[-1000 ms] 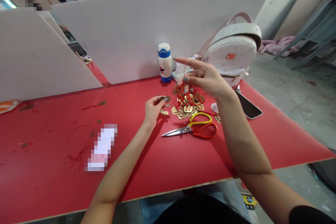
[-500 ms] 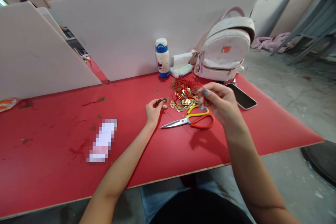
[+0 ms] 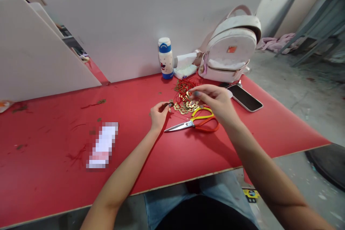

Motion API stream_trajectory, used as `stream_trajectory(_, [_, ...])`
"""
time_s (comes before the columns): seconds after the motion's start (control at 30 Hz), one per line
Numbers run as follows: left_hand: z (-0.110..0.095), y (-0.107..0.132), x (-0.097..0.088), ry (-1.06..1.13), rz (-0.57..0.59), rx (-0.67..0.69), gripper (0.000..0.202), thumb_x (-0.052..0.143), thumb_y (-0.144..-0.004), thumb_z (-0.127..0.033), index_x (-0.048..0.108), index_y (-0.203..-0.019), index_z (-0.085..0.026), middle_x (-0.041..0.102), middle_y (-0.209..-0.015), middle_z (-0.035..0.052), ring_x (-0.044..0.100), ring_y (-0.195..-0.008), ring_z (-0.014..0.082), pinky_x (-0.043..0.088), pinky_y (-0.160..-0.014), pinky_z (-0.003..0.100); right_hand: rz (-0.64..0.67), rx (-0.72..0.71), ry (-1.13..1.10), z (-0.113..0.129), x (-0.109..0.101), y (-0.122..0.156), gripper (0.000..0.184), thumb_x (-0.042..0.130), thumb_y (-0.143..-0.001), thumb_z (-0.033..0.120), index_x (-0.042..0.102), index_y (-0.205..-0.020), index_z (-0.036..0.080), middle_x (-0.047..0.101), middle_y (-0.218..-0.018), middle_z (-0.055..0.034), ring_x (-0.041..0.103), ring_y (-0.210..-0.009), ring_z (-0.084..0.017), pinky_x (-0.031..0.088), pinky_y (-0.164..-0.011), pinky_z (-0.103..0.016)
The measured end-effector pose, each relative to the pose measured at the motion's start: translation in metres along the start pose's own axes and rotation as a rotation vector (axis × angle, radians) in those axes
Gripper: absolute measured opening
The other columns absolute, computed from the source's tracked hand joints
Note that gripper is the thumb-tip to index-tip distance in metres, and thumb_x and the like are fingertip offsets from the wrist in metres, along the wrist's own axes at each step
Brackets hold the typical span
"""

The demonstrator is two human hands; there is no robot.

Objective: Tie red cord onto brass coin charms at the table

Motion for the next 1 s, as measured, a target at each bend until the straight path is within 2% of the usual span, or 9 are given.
stream_trajectory(0.13, [-0.008,0.006,-0.002,-0.012,0.006,0.049,0.014,0.075,-0.072,-0.027,0.077,-0.081,-0.017,0.075,-0.079,0.0060,0.068,-0.072,0.0175,0.056,-0.068,0.028,0.099,0.047,0.006,-0.047,0.035,-0.019,0.020,0.066,-0.082,0.034,0.074,-0.090,0.017,0.076,-0.093,-0.0075,0.071,-0.086,-0.019,0.055,-0.067,-0.026])
stream_trajectory(0.2, [-0.009,0.009,-0.005,0.011,0.013,0.046,0.013,0.075,-0.073,-0.027,0.077,-0.081,-0.017,0.075,-0.081,0.0066,0.069,-0.076,0.0180,0.057,-0.072,0.029,0.101,0.069,0.013,-0.069,0.046,-0.020,0.018,0.065,-0.080,0.031,0.074,-0.086,0.017,0.076,-0.096,-0.0079,0.070,-0.089,-0.019,0.055,-0.076,-0.028])
stream_trajectory(0.33, [-0.004,0.012,-0.009,0.078,-0.002,-0.016,0.017,0.077,-0.071,-0.030,0.076,-0.081,-0.016,0.074,-0.082,0.0064,0.069,-0.070,0.0173,0.058,-0.065,0.029,0.079,0.115,-0.003,-0.095,0.055,-0.010,0.020,0.062,-0.083,0.033,0.071,-0.090,0.017,0.074,-0.089,-0.0057,0.068,-0.081,-0.018,0.055,-0.077,-0.030])
stream_trajectory(0.5, [-0.005,0.013,-0.008,0.123,0.011,-0.066,0.024,0.080,-0.069,-0.035,0.076,-0.084,-0.016,0.072,-0.077,0.0047,0.066,-0.057,0.0145,0.058,-0.053,0.027,0.061,0.112,0.065,-0.100,0.049,-0.003,0.021,0.059,-0.085,0.033,0.069,-0.090,0.016,0.073,-0.084,-0.0059,0.068,-0.077,-0.018,0.055,-0.071,-0.028])
stream_trajectory(0.73, [-0.007,0.013,-0.009,0.146,-0.001,-0.082,0.026,0.082,-0.067,-0.036,0.075,-0.082,-0.017,0.073,-0.077,0.0047,0.066,-0.056,0.0135,0.059,-0.053,0.026,0.100,0.029,0.304,-0.094,0.046,-0.006,0.021,0.054,-0.085,0.023,0.073,-0.088,0.016,0.076,-0.085,-0.0067,0.070,-0.076,-0.019,0.054,-0.075,-0.030])
stream_trajectory(1.0, [-0.007,0.013,-0.009,0.127,0.011,-0.092,0.024,0.081,-0.068,-0.036,0.076,-0.082,-0.017,0.072,-0.078,0.0038,0.066,-0.059,0.0135,0.058,-0.054,0.025,0.119,0.005,0.389,-0.094,0.049,-0.004,0.023,0.053,-0.085,0.020,0.076,-0.088,0.018,0.077,-0.084,-0.0065,0.071,-0.075,-0.021,0.054,-0.074,-0.031])
Point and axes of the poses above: each hand's wrist, its own y-axis away from the middle knuckle, its own x-axis out of the palm, z = x × y, the point moved 4 cm from there along -y, towards the middle knuckle
